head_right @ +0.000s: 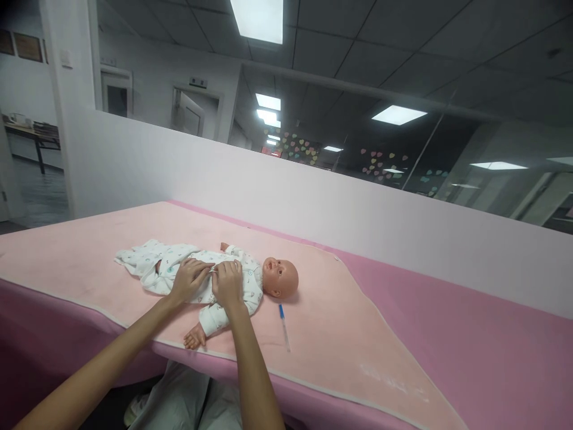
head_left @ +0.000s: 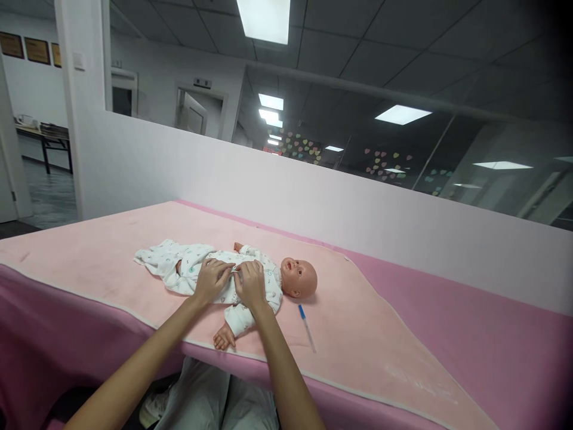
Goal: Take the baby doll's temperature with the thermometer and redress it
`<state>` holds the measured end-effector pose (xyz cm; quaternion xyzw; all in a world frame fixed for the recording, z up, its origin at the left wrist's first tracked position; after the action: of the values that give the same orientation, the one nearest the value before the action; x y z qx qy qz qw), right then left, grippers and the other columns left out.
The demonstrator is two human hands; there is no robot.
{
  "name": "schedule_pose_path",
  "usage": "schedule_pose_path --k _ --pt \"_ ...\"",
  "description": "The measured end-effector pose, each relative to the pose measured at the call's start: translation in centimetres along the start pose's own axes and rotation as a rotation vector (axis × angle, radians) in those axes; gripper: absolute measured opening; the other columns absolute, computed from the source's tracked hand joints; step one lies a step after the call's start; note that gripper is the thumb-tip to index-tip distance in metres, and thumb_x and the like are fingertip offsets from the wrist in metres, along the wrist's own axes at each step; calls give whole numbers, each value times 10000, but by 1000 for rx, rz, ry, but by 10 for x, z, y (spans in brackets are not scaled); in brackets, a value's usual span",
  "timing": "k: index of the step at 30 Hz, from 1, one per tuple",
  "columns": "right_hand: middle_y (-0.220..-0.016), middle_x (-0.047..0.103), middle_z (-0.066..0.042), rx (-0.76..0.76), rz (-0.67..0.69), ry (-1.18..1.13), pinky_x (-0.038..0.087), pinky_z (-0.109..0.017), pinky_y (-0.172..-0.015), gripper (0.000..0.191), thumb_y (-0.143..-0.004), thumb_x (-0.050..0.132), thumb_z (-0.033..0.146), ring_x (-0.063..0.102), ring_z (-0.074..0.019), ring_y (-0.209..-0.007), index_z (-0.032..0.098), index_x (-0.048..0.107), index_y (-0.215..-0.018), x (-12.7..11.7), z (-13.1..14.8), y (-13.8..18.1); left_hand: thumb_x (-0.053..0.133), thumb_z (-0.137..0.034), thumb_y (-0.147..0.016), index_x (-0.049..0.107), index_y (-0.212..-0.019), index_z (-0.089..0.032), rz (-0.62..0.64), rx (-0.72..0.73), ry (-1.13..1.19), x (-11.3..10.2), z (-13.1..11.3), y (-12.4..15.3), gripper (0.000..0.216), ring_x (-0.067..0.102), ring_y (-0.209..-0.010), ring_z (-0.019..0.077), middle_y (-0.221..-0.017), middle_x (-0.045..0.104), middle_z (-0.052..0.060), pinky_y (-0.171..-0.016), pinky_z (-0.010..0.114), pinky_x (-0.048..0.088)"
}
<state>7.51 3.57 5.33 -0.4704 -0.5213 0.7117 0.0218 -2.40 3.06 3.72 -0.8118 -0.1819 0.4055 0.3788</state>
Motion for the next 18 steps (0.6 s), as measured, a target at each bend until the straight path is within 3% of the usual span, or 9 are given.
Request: schedule_pose_path --k 9,18 --pt "-764 584 -17 21 -40 -22 296 -376 -944 62 -826 466 183 503 -172 -802 204 518 -800 4 -5 1 461 -183 -769 632 -1002 -253 8 41 -61 -1 -10 2 298 521 -861 199 -892 647 19 -881 401 322" --pt "-742 594 4 31 -48 -139 317 -345 -922 173 -797 435 81 516 -155 -789 215 542 -769 2 -5 0 431 -177 -781 625 -961 -249 36 78 -99 4 -12 3 274 513 -852 197 -869 620 28 -897 414 306"
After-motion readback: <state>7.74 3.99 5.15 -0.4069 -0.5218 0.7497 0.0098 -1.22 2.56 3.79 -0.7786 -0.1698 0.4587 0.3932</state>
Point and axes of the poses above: each hand's wrist, its own y-axis away from the middle knuckle, its own x-axis out of the palm, z = x × y, the point moved 9 cm from there along -y, towards the middle knuckle
